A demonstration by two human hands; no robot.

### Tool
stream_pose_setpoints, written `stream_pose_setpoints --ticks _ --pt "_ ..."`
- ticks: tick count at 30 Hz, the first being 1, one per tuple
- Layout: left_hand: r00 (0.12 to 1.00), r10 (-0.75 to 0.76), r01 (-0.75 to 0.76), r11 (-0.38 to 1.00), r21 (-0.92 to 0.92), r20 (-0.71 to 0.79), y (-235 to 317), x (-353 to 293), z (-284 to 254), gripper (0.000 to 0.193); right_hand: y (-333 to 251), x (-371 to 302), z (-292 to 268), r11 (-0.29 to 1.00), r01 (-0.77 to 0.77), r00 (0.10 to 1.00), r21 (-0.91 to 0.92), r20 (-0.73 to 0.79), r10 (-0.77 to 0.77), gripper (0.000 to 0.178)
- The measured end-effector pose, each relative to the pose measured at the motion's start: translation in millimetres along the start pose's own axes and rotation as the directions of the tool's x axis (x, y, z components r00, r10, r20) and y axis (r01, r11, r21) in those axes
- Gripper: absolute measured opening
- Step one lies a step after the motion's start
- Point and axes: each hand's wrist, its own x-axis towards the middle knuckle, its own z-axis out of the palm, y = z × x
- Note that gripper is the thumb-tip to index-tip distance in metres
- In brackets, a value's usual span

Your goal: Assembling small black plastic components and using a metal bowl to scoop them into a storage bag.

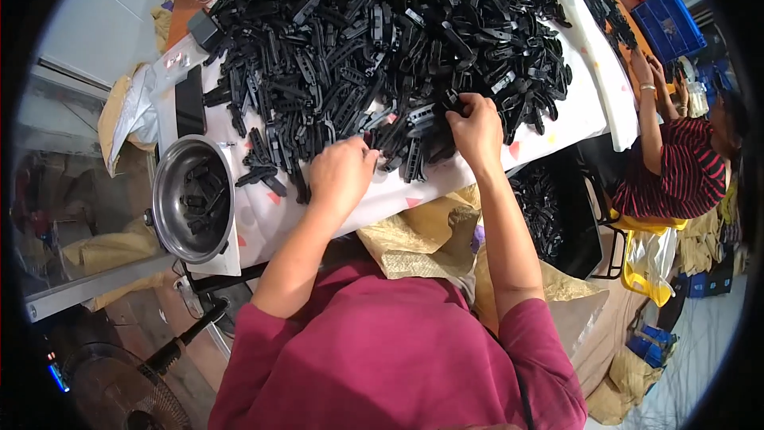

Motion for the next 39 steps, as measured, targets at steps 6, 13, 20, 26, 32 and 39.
stream_pose_setpoints --ticks 6,13,20,26,32,39 --pt "0.999 -0.045 0.045 0.994 -0.096 0.005 -11.3 -10.7 -19.4 0.012 2.4 -8.3 5.3 0.98 0.155 0.988 -0.122 -0.001 -0.157 0.038" --pt "0.992 0.084 -0.095 0.989 0.114 0.099 -7.8 -23.1 -16.3 0.014 -6.7 0.2 -3.2 0.991 0.131 0.989 -0.039 0.075 -0.128 0.037" --pt "0.984 0.161 -0.16 0.987 0.016 -0.072 -20.5 -30.5 -22.9 0.019 -3.9 6.0 1.0 0.957 0.274 0.96 -0.094 -0.037 -0.279 0.02" --pt "0.989 -0.06 -0.002 0.907 -0.42 -0.135 -21.1 -23.8 -34.2 0.022 -14.3 25.8 8.7 0.944 0.257 0.966 -0.209 0.077 -0.246 0.021" --pt "0.977 -0.144 -0.001 0.731 -0.683 -0.155 -4.7 -22.1 -31.3 0.018 -11.8 17.3 1.0 0.938 0.244 0.969 -0.245 0.093 -0.228 0.033" --pt "0.942 -0.257 0.205 -0.077 -0.976 0.218 -4.7 -17.6 -29.4 0.029 -10.4 15.3 2.4 0.963 0.261 0.965 -0.065 -0.014 -0.263 0.026"
